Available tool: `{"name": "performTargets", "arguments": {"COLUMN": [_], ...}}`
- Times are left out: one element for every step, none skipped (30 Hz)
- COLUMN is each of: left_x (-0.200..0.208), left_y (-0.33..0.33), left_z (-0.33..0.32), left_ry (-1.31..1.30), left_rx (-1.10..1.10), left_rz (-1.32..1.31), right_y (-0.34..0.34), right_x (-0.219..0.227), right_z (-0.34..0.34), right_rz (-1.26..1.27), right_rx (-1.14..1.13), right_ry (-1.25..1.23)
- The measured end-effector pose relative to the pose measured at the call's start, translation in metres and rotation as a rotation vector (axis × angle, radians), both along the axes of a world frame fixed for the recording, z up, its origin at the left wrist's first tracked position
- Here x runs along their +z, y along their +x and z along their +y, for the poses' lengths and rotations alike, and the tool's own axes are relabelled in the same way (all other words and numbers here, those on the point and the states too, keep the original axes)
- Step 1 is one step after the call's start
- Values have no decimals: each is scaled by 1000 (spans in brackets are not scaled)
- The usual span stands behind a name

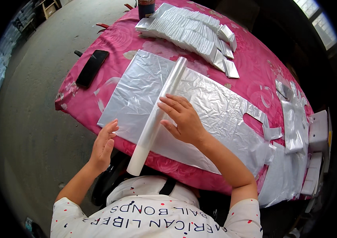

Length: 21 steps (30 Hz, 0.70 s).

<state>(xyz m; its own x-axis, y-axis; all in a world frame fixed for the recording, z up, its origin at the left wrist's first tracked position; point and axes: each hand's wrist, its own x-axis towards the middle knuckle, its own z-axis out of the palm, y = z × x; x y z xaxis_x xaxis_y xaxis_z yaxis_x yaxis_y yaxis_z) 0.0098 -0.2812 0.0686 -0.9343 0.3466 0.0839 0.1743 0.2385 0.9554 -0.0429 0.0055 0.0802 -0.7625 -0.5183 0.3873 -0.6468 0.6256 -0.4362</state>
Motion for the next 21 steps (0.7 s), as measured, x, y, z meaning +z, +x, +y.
{"name": "performTargets", "arguments": {"left_x": [2,5,6,5,3,-1,-2,-2,1,3,3,2,4,6,-2,-7,-7,-6,1,0,-3], "left_y": [5,10,15,18,19,23,24,24,23,20,16,15,11,11,16,19,19,21,20,18,15], "left_z": [-4,-5,-5,-5,-4,-2,0,3,6,5,4,0,-3,-6,-7,-3,1,5,9,12,14], "left_ry": [-48,-97,-146,-216,-229,-241,-409,-576,-628,-682,-620,-563,-465,-361,-175,40,217,393,446,602,756], "left_rx": [13,23,31,28,37,45,67,94,138,155,157,161,134,107,128,94,34,-26,-108,-207,-311], "left_rz": [9,17,24,79,58,36,100,168,106,50,5,-46,-118,-189,-260,-376,-496,-624,-672,-748,-821], "right_y": [-9,-19,-27,-35,-45,-50,-55,-59,-61,-62,-60,-57,-56,-56,-54,-51,-52,-50,-45,-41,-40], "right_x": [-4,-10,-16,-23,-26,-27,-25,-24,-25,-29,-33,-39,-48,-53,-53,-52,-48,-34,-16,-3,-4], "right_z": [-4,-13,-25,-38,-54,-68,-85,-99,-112,-123,-131,-139,-145,-149,-151,-147,-143,-137,-127,-115,-103], "right_rz": [36,44,53,68,48,5,-30,-59,-59,-55,-30,-15,-60,-111,-148,-190,-233,-432,-636,-842,-1005], "right_rx": [-37,-8,19,41,55,34,18,-1,-61,-116,-225,-322,-379,-425,-456,-502,-546,-442,-323,-193,19], "right_ry": [78,89,100,110,123,145,165,187,150,110,23,-74,-227,-377,-499,-616,-733,-968,-1194,-1412,-1632]}}
